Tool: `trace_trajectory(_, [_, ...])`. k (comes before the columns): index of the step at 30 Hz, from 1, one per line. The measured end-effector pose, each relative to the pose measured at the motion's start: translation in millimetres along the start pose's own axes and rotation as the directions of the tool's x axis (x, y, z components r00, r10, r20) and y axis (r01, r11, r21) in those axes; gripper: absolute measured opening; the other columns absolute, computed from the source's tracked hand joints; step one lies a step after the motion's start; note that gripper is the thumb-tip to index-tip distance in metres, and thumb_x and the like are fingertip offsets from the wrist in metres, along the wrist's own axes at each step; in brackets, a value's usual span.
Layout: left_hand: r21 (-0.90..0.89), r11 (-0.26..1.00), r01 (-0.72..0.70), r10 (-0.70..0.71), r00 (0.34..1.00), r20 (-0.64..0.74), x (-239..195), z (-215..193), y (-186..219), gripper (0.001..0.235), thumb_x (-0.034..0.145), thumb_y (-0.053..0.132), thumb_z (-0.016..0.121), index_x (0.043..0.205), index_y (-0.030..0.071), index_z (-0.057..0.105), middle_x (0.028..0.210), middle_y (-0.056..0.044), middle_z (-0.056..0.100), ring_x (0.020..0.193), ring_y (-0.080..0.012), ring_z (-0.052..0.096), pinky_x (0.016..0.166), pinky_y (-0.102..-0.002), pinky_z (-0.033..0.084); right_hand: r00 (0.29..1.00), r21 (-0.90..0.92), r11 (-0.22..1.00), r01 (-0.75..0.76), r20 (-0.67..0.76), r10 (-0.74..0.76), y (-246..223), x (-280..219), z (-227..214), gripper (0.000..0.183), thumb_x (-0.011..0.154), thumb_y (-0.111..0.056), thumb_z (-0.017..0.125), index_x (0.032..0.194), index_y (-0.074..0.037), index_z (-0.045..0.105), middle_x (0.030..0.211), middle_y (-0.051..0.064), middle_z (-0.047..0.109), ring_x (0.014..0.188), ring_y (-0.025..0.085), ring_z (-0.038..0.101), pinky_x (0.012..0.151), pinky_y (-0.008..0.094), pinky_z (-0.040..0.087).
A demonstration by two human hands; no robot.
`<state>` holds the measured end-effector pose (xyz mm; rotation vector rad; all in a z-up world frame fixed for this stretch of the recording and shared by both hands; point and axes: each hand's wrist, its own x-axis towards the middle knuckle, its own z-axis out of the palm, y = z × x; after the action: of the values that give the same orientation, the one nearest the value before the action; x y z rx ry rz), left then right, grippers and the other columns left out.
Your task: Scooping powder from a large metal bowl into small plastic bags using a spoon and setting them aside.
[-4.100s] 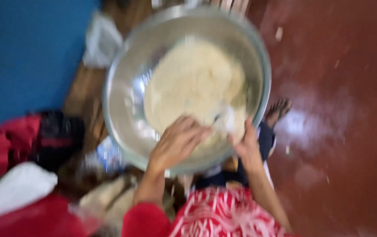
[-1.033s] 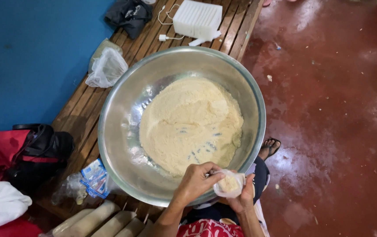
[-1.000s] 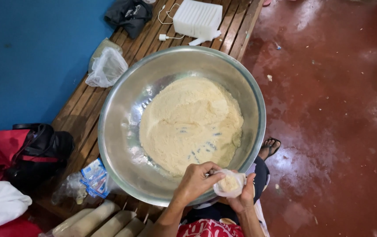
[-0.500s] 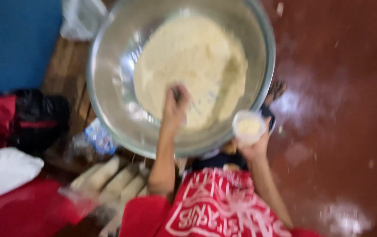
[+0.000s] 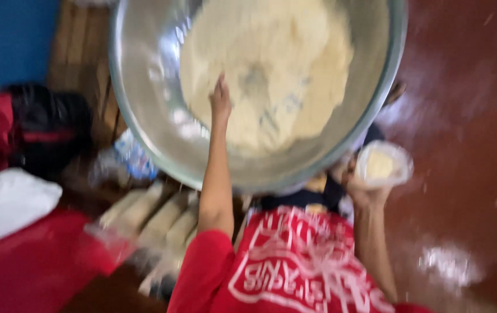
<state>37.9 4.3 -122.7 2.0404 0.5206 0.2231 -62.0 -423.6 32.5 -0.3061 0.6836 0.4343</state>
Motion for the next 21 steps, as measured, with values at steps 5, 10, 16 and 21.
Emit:
trace_trajectory(5, [-0.02, 0.965, 0.263, -0.263, 0.965, -0.002, -3, -21, 26, 0.044, 0.099, 0.042, 0.04, 0.126, 0.012, 0.056, 0.087, -0.009, 0.067, 0.058, -0.0174, 0.066, 0.058, -0.031, 0.057, 0.967, -0.027, 0.995, 0.1, 0.24, -0.09, -15, 28, -27, 0.057, 0.068, -0.066, 0.063, 0.107, -0.025, 0.066, 0.112, 0.006, 0.064, 0.09, 0.039, 0.058, 0.062, 0.049, 0.046])
trace_trajectory(10, [-0.068, 0.996, 0.059, -0.07, 0.983, -0.171, 19, -4, 59, 0.027, 0.092, 0.034, 0.059, 0.107, 0.014, 0.069, 0.079, -0.006, 0.068, 0.07, -0.0198, 0.068, 0.064, -0.031, 0.054, 0.976, -0.066, 0.993, 0.103, 0.197, -0.088, -15, 26, -18, 0.055, 0.075, -0.075, 0.05, 0.093, -0.026, 0.068, 0.096, 0.008, 0.067, 0.077, 0.04, 0.059, 0.054, 0.047, 0.042])
trace_trajectory(16, [0.04, 0.976, -0.213, 0.216, 0.937, -0.276, 48, 53, 81, 0.026, 0.093, 0.027, 0.056, 0.105, 0.009, 0.069, 0.102, -0.006, 0.068, 0.095, -0.0213, 0.065, 0.085, -0.032, 0.051, 0.974, -0.006, 0.99, 0.14, 0.178, -0.137, -4, -4, 22, 0.054, 0.084, -0.068, 0.052, 0.094, -0.016, 0.066, 0.085, 0.012, 0.066, 0.072, 0.036, 0.061, 0.051, 0.04, 0.046])
trace_trajectory(21, [0.113, 0.99, -0.086, 0.102, 0.984, -0.144, 56, 100, 25, 0.025, 0.093, 0.02, 0.057, 0.109, 0.003, 0.065, 0.105, -0.015, 0.065, 0.102, -0.0299, 0.062, 0.092, -0.04, 0.046, 0.975, -0.083, 0.982, 0.172, 0.155, -0.158, -22, 9, -14, 0.05, 0.09, -0.059, 0.05, 0.099, -0.013, 0.065, 0.103, 0.013, 0.066, 0.088, 0.039, 0.061, 0.064, 0.048, 0.049])
